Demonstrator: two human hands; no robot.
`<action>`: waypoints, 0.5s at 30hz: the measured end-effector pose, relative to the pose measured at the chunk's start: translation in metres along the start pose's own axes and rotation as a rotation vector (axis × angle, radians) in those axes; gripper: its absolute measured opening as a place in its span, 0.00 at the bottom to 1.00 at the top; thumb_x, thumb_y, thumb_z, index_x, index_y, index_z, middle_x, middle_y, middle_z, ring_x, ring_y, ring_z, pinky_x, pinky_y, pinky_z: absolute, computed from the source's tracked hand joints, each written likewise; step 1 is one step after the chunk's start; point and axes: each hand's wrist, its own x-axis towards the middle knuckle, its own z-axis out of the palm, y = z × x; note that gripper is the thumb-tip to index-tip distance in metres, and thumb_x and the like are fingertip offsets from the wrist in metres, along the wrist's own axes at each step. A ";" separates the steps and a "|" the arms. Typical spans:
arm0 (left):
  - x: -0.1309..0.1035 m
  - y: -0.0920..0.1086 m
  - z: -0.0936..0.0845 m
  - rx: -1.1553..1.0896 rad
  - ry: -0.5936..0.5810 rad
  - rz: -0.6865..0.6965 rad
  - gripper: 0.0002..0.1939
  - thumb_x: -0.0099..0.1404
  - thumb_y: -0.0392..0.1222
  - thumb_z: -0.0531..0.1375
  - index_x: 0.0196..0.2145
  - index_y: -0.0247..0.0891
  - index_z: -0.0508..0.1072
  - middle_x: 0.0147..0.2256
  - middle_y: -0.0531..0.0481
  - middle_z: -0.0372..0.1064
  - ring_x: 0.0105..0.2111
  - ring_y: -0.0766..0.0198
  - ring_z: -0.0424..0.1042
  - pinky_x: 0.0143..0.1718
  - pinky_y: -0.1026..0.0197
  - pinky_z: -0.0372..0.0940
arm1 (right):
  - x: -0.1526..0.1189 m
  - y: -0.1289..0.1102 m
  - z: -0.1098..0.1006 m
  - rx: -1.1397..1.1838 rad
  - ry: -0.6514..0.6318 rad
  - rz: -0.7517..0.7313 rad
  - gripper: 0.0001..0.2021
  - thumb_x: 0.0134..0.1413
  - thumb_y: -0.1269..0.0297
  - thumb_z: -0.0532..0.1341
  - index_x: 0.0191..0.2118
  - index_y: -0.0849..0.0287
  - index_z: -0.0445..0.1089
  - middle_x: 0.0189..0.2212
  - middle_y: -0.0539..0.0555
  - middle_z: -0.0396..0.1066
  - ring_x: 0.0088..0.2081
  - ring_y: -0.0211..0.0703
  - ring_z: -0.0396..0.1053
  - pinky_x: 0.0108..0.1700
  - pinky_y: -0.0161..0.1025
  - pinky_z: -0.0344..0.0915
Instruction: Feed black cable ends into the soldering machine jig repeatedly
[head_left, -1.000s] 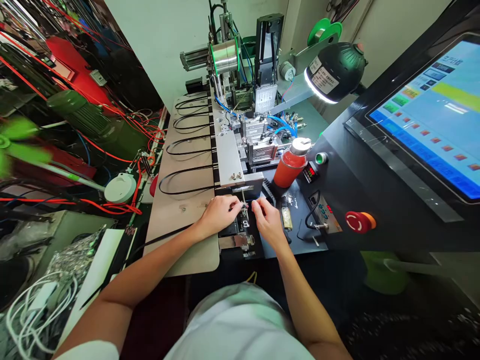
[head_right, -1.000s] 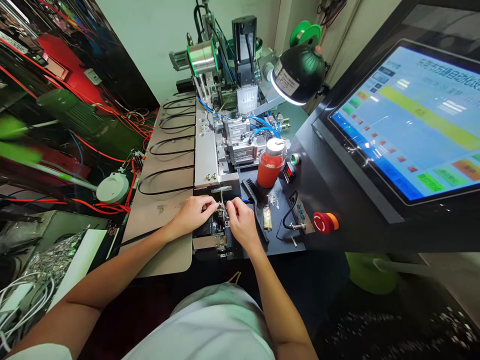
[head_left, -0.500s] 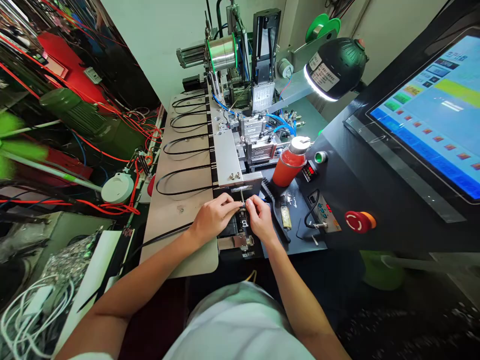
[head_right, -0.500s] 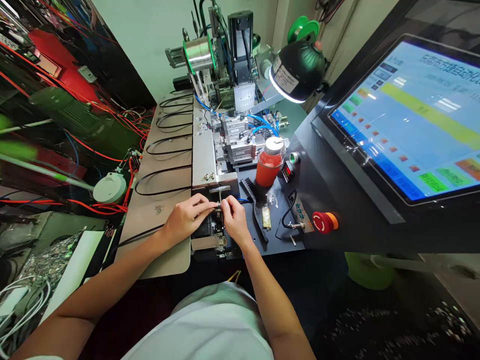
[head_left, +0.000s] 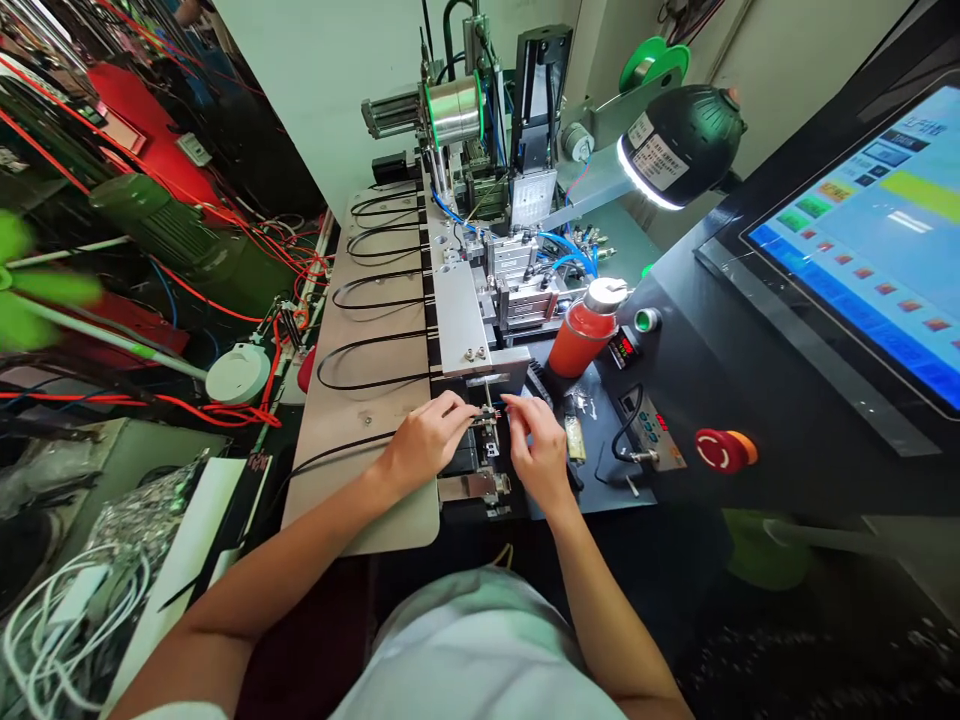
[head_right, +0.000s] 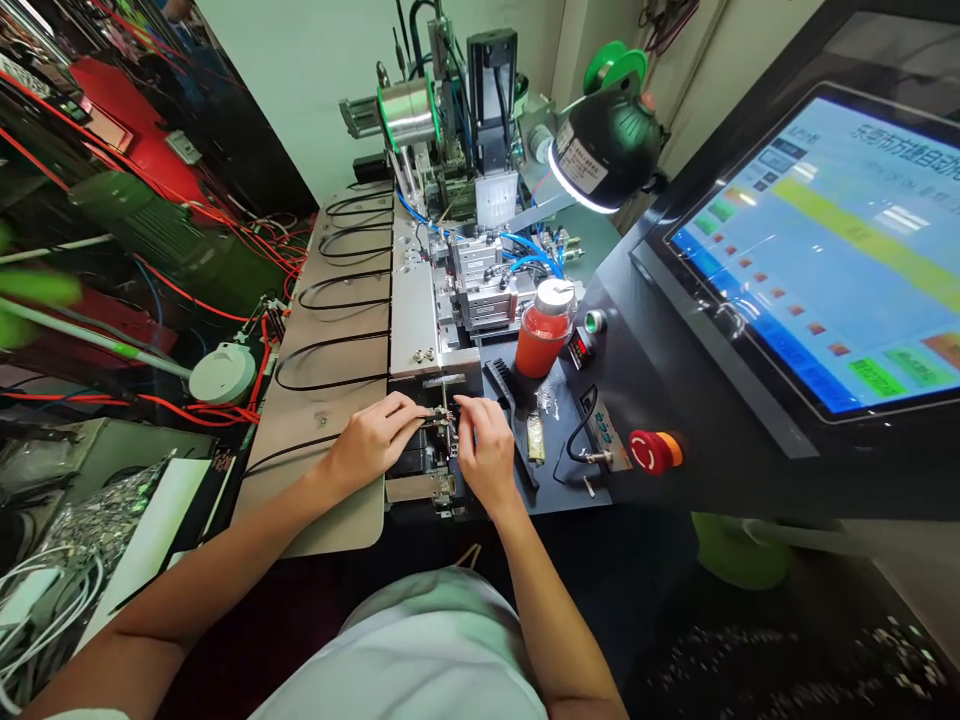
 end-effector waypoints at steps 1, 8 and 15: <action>-0.001 0.000 0.001 -0.001 0.006 -0.022 0.09 0.71 0.36 0.52 0.41 0.37 0.72 0.35 0.50 0.69 0.33 0.67 0.70 0.37 0.66 0.66 | -0.001 -0.001 -0.001 -0.032 -0.015 -0.056 0.12 0.63 0.69 0.49 0.42 0.59 0.70 0.36 0.57 0.71 0.40 0.45 0.68 0.43 0.42 0.64; 0.002 0.004 0.002 0.044 -0.036 -0.023 0.08 0.70 0.34 0.52 0.36 0.36 0.72 0.34 0.50 0.67 0.32 0.66 0.69 0.36 0.65 0.66 | -0.014 -0.002 -0.019 -0.207 0.150 -0.075 0.14 0.63 0.72 0.49 0.47 0.59 0.71 0.34 0.57 0.72 0.37 0.45 0.69 0.41 0.43 0.66; 0.001 0.006 0.001 0.062 -0.057 -0.018 0.08 0.69 0.32 0.52 0.36 0.37 0.71 0.35 0.49 0.68 0.33 0.65 0.70 0.36 0.64 0.68 | -0.022 -0.027 -0.042 -0.087 0.237 0.022 0.09 0.65 0.68 0.53 0.44 0.57 0.70 0.27 0.51 0.70 0.29 0.39 0.69 0.34 0.36 0.65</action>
